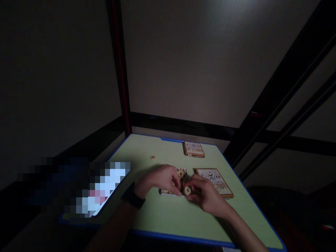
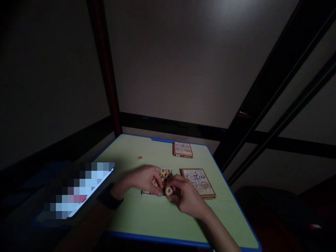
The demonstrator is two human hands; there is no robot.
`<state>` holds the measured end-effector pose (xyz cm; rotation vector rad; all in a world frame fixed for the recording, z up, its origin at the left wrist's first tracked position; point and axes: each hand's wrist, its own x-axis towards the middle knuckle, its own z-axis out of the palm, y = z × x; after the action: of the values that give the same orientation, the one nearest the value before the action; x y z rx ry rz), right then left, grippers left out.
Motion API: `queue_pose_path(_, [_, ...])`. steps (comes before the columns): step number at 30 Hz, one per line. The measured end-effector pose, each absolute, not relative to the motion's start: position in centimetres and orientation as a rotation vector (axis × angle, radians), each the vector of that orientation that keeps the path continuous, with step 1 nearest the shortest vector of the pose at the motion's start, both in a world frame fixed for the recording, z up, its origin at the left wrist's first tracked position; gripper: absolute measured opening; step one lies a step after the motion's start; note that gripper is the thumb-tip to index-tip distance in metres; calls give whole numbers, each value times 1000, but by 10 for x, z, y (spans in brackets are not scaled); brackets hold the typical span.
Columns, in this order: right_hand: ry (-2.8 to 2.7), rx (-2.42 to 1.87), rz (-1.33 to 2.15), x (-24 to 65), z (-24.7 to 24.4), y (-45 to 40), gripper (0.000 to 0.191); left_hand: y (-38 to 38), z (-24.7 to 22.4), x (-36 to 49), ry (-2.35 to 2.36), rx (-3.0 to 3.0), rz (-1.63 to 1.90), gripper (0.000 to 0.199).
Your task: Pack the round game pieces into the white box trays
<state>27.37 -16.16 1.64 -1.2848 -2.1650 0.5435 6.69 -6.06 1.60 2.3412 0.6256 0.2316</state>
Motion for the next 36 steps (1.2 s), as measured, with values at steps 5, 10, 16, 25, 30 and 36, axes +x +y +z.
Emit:
queue_pose_path(5, [-2154, -1279, 528, 273, 16, -161, 16, -61, 11, 69, 623, 2416, 174, 21])
queue_pose_path(10, [-2168, -1293, 485, 275, 14, -160, 14, -59, 12, 66, 667, 2429, 141, 23])
queue_pose_path(16, [-2017, -1244, 420, 280, 10, -158, 13, -58, 19, 61, 655, 2411, 124, 27])
queue_pose_path(25, [-1895, -1365, 409, 282, 11, -159, 18, -57, 22, 59, 612, 2449, 142, 36])
queue_pose_path(30, [-2116, -1321, 671, 277, 14, -165, 11, -59, 21, 61, 588, 2443, 121, 29])
queue_pose_path(36, [-2206, -1381, 644, 274, 17, -167, 10, -54, 31, 49, 733, 2338, 341, 40])
